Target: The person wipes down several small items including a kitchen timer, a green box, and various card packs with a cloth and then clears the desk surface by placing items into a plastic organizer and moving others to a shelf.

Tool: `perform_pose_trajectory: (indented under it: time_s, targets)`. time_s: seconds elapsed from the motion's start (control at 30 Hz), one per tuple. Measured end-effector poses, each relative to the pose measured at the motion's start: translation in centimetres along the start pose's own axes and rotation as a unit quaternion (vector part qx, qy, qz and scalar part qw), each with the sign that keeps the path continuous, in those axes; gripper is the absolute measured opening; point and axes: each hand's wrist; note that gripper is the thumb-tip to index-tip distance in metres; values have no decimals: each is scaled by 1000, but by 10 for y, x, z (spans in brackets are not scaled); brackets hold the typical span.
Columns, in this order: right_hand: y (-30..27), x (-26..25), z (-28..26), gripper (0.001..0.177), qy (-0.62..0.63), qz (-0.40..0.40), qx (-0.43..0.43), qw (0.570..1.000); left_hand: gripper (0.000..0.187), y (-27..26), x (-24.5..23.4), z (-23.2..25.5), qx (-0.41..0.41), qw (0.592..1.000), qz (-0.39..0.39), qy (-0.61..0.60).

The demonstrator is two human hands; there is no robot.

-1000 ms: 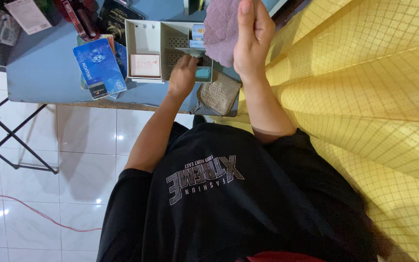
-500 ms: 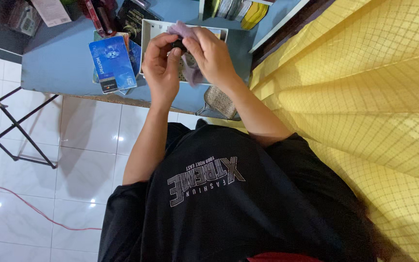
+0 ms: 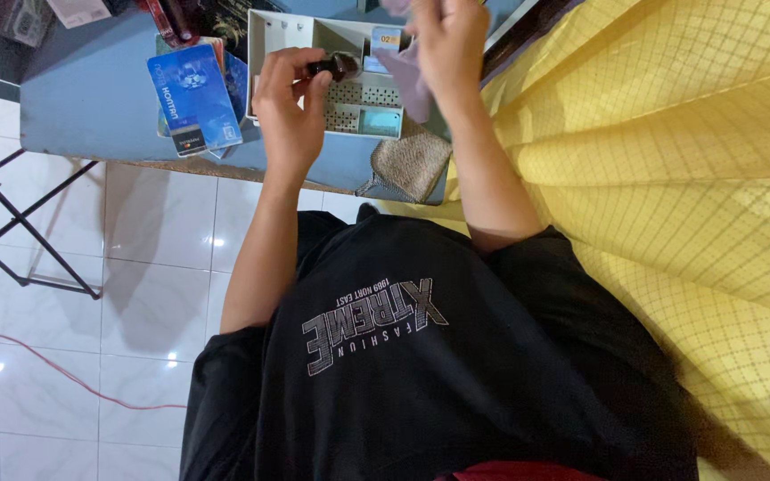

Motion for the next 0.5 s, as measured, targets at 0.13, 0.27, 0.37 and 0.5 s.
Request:
perform_pose_trajectory:
  time_s: [0.13,0.27,0.37,0.5]
  targets:
    - [4,-22,12,26,44,27,-71,996,25,-15,27,-61,-16,999,-43,24]
    - [1,-24,13,25,65,29,-68,995,24,-35,71,-106,-5,992,-106,73]
    - [-2,-25,8,25,64,14,-92,994,23,-47,106,-123,-2,985,-146,89]
    - [-2,-28,1,26,115,-18,-54,992,28,-57,134,-135,6,975,-205,85]
Point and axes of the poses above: each hand's wrist, its own y-axis towards the middle knuckle, its own x-axis out of the palm, z = x × y, and after that the axes turned 11 degrees about z, right-handed
